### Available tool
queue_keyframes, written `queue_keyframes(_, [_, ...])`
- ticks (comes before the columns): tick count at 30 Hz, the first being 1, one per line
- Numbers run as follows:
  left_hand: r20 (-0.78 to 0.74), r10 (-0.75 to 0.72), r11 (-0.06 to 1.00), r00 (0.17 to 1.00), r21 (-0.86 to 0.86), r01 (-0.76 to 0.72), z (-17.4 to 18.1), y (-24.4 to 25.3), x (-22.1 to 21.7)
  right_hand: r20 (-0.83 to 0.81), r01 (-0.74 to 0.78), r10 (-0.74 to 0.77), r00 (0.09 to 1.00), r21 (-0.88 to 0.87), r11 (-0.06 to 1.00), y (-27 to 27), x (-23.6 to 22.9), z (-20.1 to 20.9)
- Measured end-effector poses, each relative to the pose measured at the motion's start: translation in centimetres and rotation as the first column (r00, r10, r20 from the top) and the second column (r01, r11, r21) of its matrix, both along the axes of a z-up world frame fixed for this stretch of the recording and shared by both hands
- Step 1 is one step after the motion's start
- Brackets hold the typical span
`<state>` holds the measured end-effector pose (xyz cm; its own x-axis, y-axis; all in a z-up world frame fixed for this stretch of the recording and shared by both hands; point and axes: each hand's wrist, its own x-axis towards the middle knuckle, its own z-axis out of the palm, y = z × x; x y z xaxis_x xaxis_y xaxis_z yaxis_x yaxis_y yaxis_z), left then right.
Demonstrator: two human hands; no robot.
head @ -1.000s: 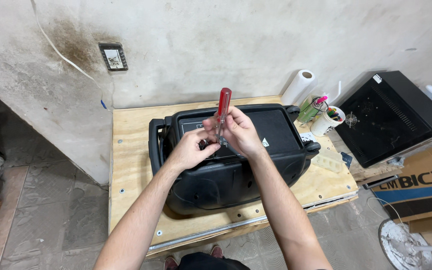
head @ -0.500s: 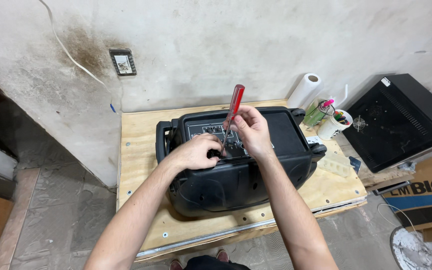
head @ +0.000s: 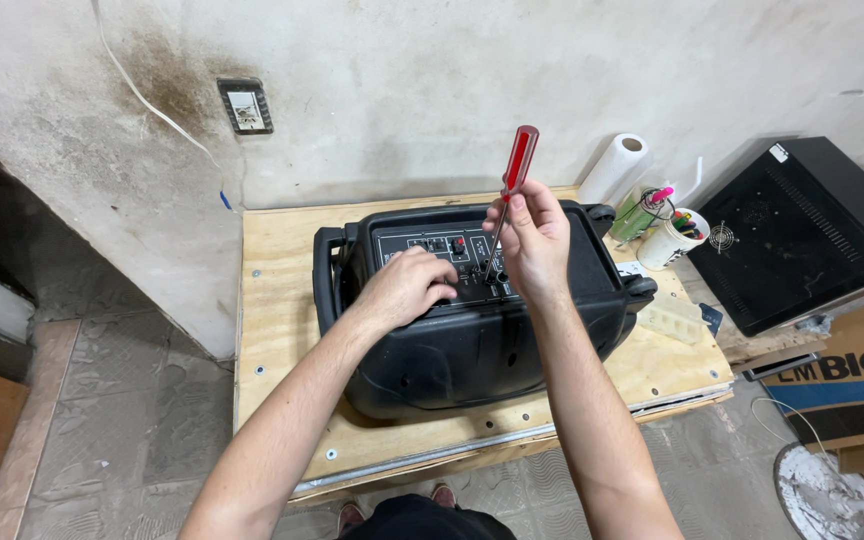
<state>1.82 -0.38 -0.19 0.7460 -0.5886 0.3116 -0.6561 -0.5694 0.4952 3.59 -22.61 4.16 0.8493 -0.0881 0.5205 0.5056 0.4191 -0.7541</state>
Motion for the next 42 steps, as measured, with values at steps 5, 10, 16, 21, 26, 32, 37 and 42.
queue_keyframes(5, [0.009,0.021,0.955,1.0,-0.297,-0.018,1.1,0.8,-0.5,0.007,-0.054,0.054,0.999,0.07,0.996,1.8,0.0,0.0])
queue_keyframes(10, [-0.063,0.018,0.857,0.998,-0.514,-0.048,-0.2,2.6,-0.5,-0.07,-0.18,0.194,0.979,0.166,0.97,5.8,-1.6,1.0])
queue_keyframes(16, [-0.076,-0.015,0.828,0.997,-0.56,-0.03,-0.6,4.8,-2.3,-0.125,-0.268,0.287,0.95,0.148,0.952,8.7,-1.4,-0.9])
queue_keyframes(21, [-0.079,0.001,0.806,0.997,-0.59,-0.048,-2.5,6.0,-1.8,-0.141,-0.286,0.305,0.942,0.139,0.948,10.9,-2.1,-0.8])
queue_keyframes(26, [-0.092,0.013,0.796,0.996,-0.601,-0.066,-3.3,6.4,-2.2,-0.134,-0.314,0.329,0.935,0.119,0.942,11.4,-2.3,-1.7])
queue_keyframes(32, [-0.076,0.0,0.805,0.997,-0.591,-0.044,-2.7,6.2,-2.0,-0.117,-0.32,0.326,0.938,0.066,0.945,11.1,-2.2,-1.7])
queue_keyframes(37, [-0.086,0.013,0.809,0.996,-0.585,-0.061,-2.8,6.1,-2.1,-0.103,-0.32,0.318,0.942,0.004,0.948,10.5,-1.8,-1.9])
queue_keyframes(42, [-0.089,0.035,0.829,0.995,-0.553,-0.079,-2.3,6.3,-2.4,-0.01,-0.25,0.25,0.968,-0.008,0.968,11.4,-0.6,-0.7])
